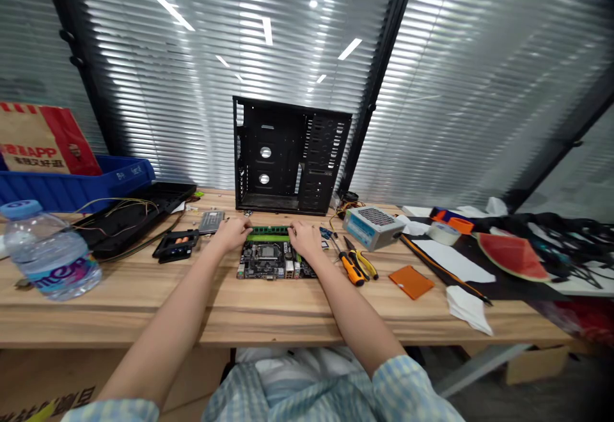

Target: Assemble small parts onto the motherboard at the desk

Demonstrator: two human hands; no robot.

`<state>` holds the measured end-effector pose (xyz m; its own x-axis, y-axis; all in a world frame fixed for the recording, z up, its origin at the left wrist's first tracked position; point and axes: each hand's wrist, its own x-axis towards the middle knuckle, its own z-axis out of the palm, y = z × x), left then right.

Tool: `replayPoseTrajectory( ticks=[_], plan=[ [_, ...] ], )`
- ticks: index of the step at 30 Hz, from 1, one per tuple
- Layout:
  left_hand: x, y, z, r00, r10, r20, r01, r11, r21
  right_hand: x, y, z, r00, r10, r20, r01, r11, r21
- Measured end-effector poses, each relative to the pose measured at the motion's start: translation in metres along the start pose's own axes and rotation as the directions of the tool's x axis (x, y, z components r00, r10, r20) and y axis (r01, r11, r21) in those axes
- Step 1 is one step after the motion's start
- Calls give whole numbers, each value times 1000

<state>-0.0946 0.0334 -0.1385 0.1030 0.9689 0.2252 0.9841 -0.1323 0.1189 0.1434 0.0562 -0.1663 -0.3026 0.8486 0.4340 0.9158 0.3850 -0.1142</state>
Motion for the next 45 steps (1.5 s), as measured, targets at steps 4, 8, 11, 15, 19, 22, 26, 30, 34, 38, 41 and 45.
replayPoseTrajectory(
  ticks=[4,8,11,15,19,22,26,30,34,38,41,45],
  plan=[
    [3,-2,5,1000,0,-20,0,1000,-22,1,1,1,1000,11,12,-11,1000,-7],
    [6,-5,13,1000,4,0,-4,1000,-24,0,0,1,1000,1,30,-1,1000,-22],
    [7,-7,16,1000,4,9,-3,1000,-26,0,0,2,999,6,51,-4,999,-41],
    [8,-8,17,1000,-2,17,3,1000,-28,0,0,2,998,0,57,2,999,-47],
    [9,-9,17,1000,-6,25,6,1000,-24,2,1,2,997,-17,82,21,998,-52],
    [9,-10,18,999,-3,34,4,1000,-24,3,2,3,993,-36,110,43,997,-61],
    [11,-13,20,999,11,40,-9,999,-32,3,4,3,988,-50,144,59,996,-61],
    [12,-12,20,999,22,44,-20,999,-38,3,7,2,985,-55,161,64,997,-50],
    [9,-10,18,1000,-4,29,5,999,-41,4,10,0,989,-26,144,35,998,-62],
    [5,-9,17,992,-122,12,122,992,-23,5,14,0,993,38,115,-31,998,-58],
    [4,-10,17,979,-201,32,201,979,-15,6,16,1,991,60,123,-54,997,-54],
    [5,-8,18,967,-241,83,243,970,-20,8,15,3,975,99,198,-96,995,-23]
  ],
)
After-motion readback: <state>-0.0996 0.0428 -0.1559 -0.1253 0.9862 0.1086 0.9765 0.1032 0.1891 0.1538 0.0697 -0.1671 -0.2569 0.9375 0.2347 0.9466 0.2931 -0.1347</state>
